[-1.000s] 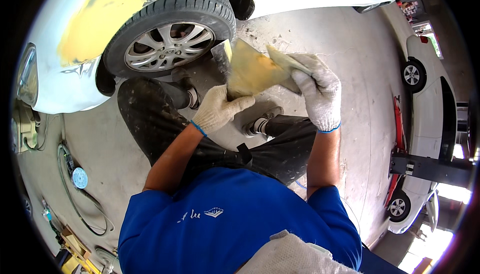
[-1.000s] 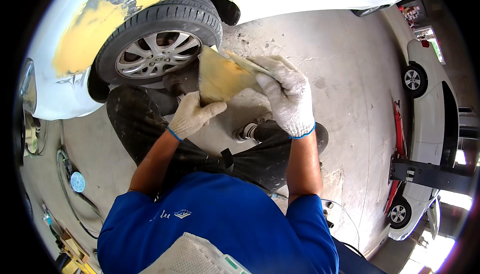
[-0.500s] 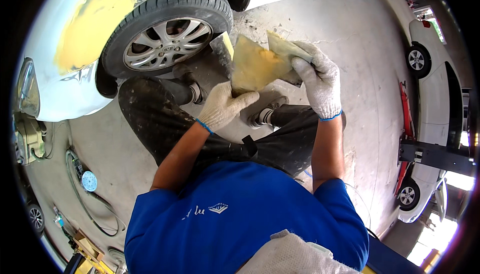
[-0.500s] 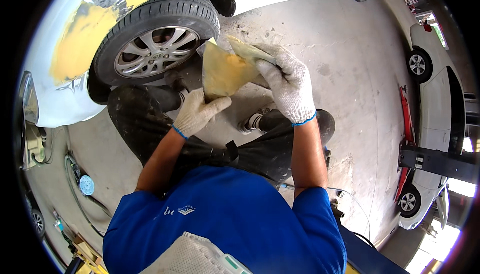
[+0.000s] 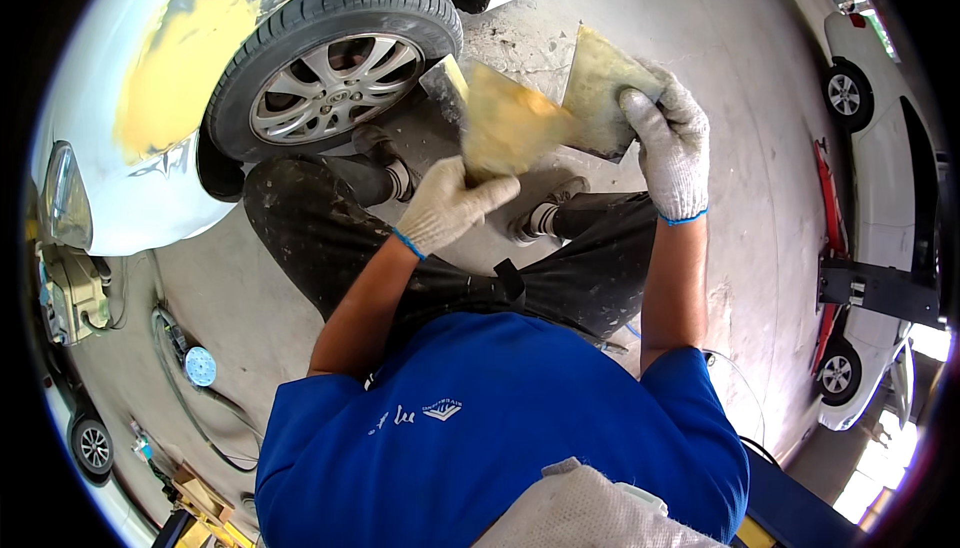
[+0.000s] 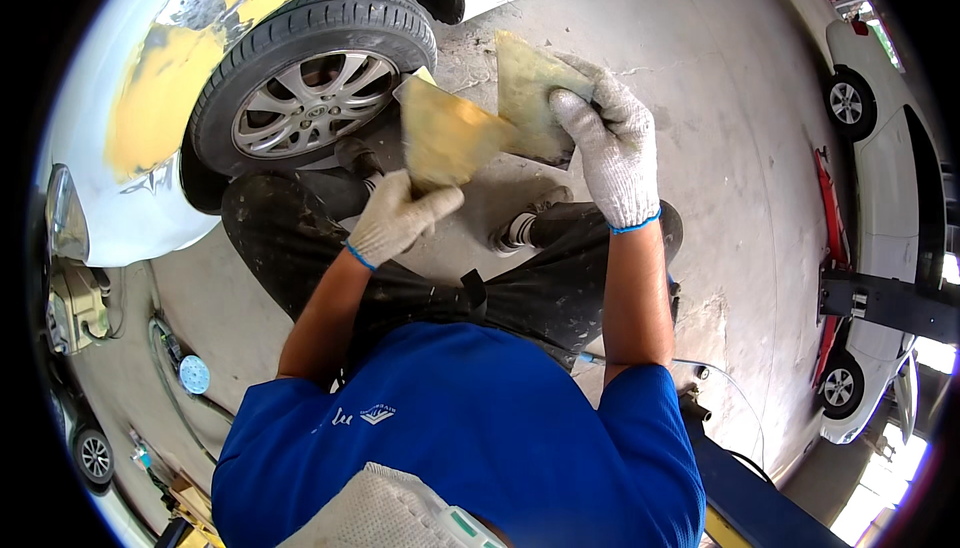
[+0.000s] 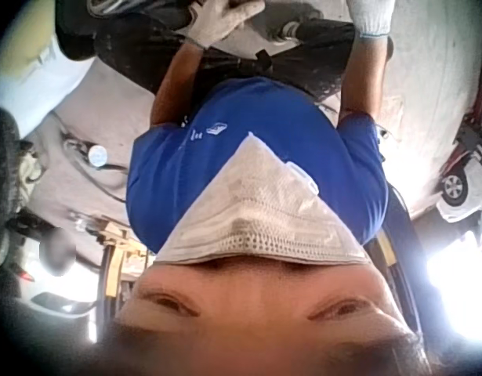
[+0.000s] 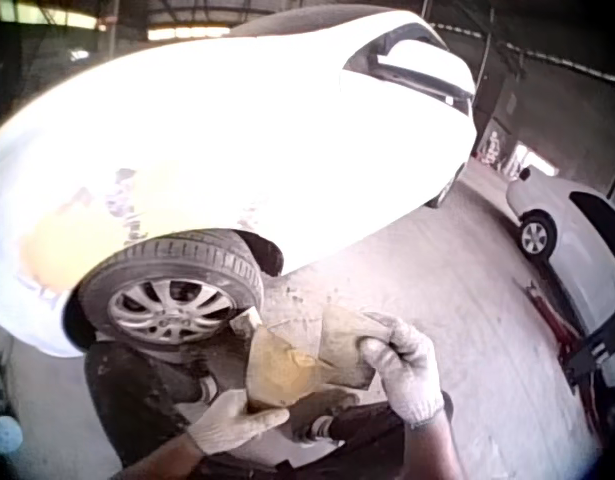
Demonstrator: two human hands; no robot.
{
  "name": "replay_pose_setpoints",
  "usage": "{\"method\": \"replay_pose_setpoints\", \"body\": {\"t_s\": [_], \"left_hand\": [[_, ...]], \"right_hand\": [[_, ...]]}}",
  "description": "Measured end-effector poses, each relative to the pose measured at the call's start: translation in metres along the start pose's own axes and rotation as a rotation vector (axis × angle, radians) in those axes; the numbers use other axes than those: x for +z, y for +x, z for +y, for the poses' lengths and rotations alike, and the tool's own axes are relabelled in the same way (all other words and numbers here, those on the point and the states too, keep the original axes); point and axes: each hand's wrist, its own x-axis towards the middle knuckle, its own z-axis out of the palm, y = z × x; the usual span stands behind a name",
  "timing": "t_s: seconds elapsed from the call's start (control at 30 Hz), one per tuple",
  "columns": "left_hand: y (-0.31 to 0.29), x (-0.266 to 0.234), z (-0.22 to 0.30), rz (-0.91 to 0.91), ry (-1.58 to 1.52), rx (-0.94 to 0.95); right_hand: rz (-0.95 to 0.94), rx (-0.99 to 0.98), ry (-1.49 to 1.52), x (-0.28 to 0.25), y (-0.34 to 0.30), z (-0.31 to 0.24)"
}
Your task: The person applies yellow body filler to the front wheel arch of a white car using a putty knife and a flexible spreader. They repeatedly scoop filler onto the spreader and smooth it over the curved surface around the tire.
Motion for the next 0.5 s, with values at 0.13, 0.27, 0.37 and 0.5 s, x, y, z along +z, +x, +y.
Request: {"method": "replay_pose_setpoints", "body": {"t_s": [0.13,0.27,0.37,0.5], "left_hand": [[-0.002,0.004,-0.009,-0.021,0.06,0.05],[-0.01,0.0,0.013,-0.006,-0.001,0.007],[-0.005,-0.005,0.016,0.041,-0.081,-0.026],[-0.004,-0.007,0.014,-0.075,-0.028,-0.018]], "right_hand": [[-0.084,-0.066,-0.207,0.003,-0.006,-0.009],[-0.237,-0.029,-0.336,-0.001,-0.012,-0.004],[-0.331,-0.052,-0.426,-0.01,-0.012,0.0],[0.025,0.024,-0.178,-0.012,-0.005,0.0]]}}
